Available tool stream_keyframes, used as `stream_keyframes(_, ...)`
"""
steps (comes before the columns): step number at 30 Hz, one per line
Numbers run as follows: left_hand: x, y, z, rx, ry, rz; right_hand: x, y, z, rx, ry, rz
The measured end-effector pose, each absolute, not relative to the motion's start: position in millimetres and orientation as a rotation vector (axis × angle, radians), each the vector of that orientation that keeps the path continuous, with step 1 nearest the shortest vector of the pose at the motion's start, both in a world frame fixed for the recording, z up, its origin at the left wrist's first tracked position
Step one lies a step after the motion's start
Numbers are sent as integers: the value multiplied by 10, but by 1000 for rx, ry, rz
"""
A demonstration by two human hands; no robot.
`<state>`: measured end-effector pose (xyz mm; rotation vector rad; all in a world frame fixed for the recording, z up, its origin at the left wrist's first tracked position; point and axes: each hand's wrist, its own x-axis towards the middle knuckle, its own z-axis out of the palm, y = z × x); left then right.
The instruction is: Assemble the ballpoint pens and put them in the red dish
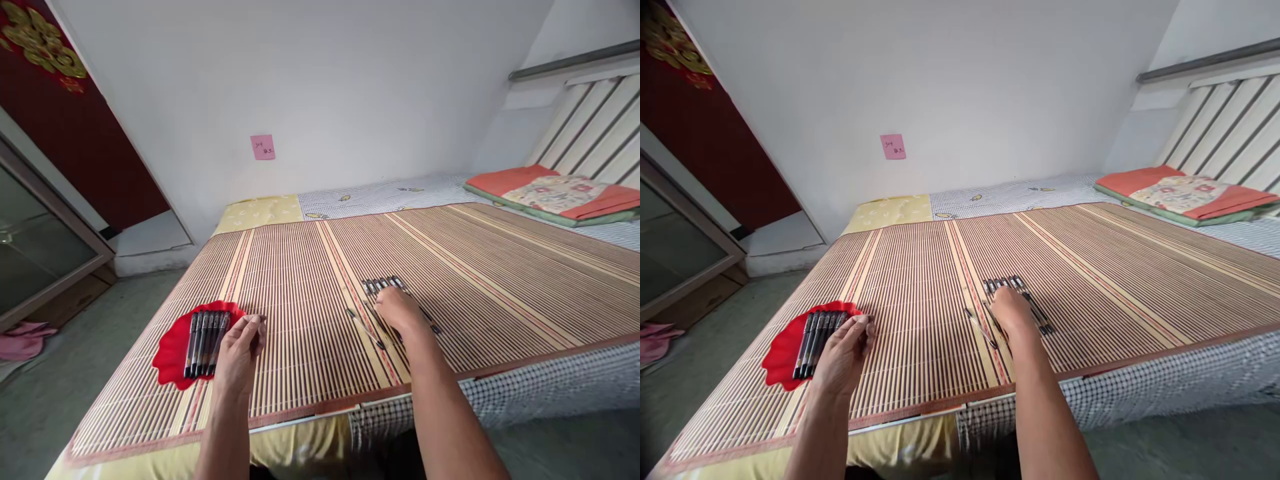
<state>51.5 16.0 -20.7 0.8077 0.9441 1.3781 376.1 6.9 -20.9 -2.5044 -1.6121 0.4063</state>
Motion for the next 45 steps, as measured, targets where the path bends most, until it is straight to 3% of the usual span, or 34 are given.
stream_keyframes(22,780,196,-498,966,1012,1220,3222,138,-351,-2192,-1711,714)
stream_keyframes(33,1223,-39,-513,962,836,901,2813,278,-313,-1405,-1601,894)
stream_keyframes(39,1162,20,-488,1062,779,1030,2533,295,-236,-1151,-1347,1126)
stream_keyframes(45,1036,89,-473,921,759,1135,2519,327,-130,-999,-1256,1136)
